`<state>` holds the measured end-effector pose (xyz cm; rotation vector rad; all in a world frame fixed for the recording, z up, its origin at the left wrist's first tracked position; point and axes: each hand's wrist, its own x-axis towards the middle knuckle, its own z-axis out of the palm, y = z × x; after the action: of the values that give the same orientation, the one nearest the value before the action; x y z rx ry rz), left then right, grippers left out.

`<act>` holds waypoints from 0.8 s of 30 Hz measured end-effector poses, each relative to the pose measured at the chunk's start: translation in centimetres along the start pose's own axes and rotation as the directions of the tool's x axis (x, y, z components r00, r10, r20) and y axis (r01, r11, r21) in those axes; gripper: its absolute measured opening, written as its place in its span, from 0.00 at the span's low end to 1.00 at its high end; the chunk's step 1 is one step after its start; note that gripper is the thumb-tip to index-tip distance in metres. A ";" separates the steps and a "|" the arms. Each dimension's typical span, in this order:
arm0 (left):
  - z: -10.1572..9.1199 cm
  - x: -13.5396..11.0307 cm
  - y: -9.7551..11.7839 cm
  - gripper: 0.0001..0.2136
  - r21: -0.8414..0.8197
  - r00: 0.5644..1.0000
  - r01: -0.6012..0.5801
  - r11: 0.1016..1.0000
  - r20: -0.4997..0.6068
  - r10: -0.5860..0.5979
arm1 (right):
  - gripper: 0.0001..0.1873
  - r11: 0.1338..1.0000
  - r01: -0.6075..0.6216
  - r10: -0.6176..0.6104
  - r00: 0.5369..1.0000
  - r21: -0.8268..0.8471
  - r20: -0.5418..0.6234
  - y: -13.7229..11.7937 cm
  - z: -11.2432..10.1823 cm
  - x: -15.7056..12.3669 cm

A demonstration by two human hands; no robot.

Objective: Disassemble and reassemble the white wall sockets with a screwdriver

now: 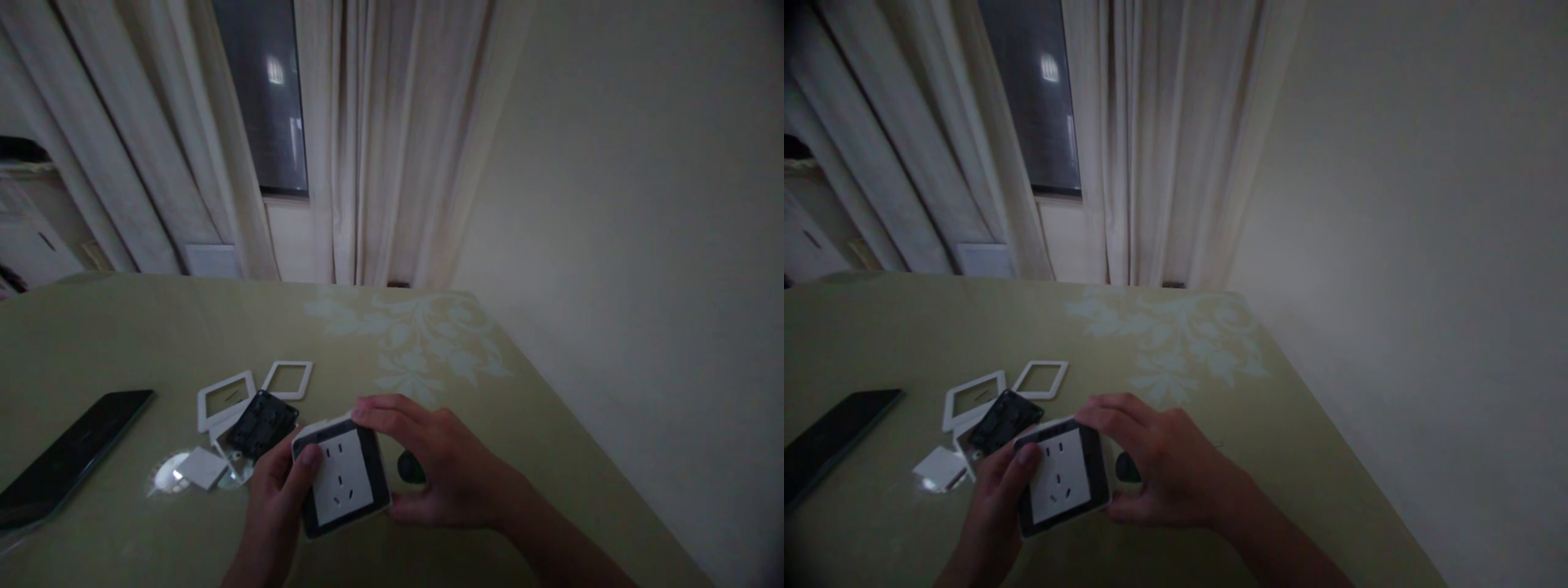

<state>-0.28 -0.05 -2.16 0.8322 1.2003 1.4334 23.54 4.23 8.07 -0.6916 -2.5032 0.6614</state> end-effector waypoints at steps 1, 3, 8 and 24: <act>0.0 0.0 0.0 0.29 0.000 1.000 0.007 1.000 -0.007 -0.007 | 0.57 1.000 0.002 -0.002 1.000 -0.008 -0.001 0.0 0.0 0.0; 0.2 -0.1 0.0 0.30 -0.003 1.000 0.019 1.000 -0.022 -0.019 | 0.57 1.000 0.007 -0.008 1.000 -0.017 -0.006 0.1 0.0 -0.1; 0.6 -0.3 0.3 0.29 0.022 0.999 0.030 0.999 -0.025 -0.029 | 0.55 0.999 -0.043 0.043 0.999 0.006 0.010 0.2 0.3 0.0; 1.6 0.8 1.5 0.18 -0.452 0.992 0.103 0.886 -0.022 -0.126 | 0.46 0.970 -0.202 0.234 0.931 -0.137 0.282 3.9 1.4 0.0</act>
<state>0.60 1.15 -0.38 0.3971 0.8810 1.5586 24.16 6.74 4.76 -0.9862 -2.7774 0.7640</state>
